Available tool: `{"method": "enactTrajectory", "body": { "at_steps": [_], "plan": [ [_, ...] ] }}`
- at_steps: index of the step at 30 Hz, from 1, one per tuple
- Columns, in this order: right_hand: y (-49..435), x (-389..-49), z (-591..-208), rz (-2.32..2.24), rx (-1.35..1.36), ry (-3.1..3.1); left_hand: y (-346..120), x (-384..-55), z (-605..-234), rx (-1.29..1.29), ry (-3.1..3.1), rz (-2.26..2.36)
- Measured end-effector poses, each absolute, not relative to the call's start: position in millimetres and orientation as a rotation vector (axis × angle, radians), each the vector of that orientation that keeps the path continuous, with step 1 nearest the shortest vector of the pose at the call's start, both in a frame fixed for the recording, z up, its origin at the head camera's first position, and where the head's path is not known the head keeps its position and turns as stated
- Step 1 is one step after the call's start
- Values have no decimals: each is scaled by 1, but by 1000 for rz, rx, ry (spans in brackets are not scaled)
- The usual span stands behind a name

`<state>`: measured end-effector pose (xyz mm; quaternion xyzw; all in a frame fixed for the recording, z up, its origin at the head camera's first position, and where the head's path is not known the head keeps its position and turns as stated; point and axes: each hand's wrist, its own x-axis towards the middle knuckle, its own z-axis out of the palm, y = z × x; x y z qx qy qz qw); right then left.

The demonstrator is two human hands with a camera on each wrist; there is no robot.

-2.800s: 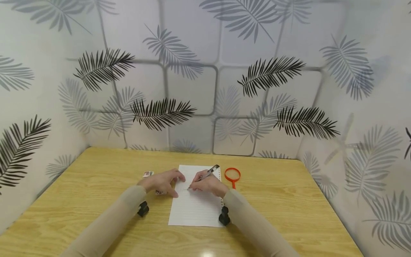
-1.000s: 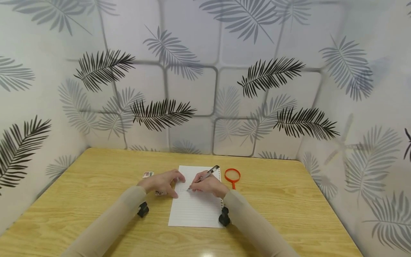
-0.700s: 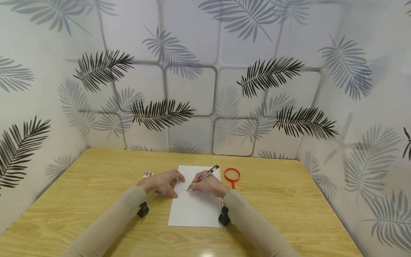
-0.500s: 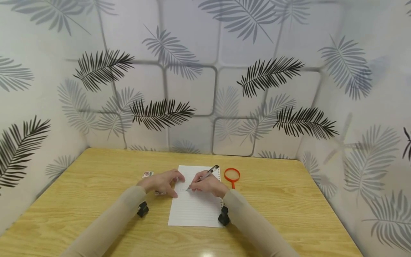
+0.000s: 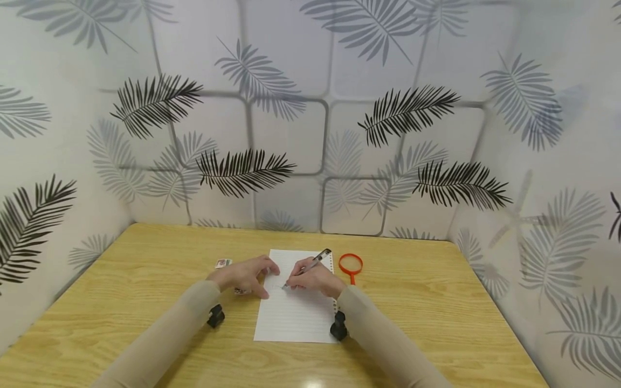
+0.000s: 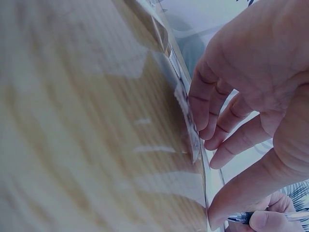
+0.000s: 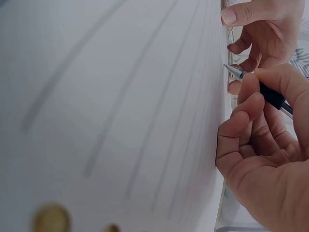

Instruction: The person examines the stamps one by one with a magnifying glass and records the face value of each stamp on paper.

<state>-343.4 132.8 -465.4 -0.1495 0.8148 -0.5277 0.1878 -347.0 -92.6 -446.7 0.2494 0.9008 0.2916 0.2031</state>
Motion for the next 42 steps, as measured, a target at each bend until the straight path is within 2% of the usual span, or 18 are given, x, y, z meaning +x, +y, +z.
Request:
{"method": "enactTrajectory", "body": {
  "at_steps": [23,36,42],
  "plan": [
    [140,-340,-462,-1505,-365,2293,-93,-346,-446,696,2506,823],
    [160,-339,-463,-1450,-559,2230,-94,-345,-445,685,2503,831],
    [173,-335,-457,-1364,-830,2279,-94,-346,-445,685,2497,838]
  ]
}}
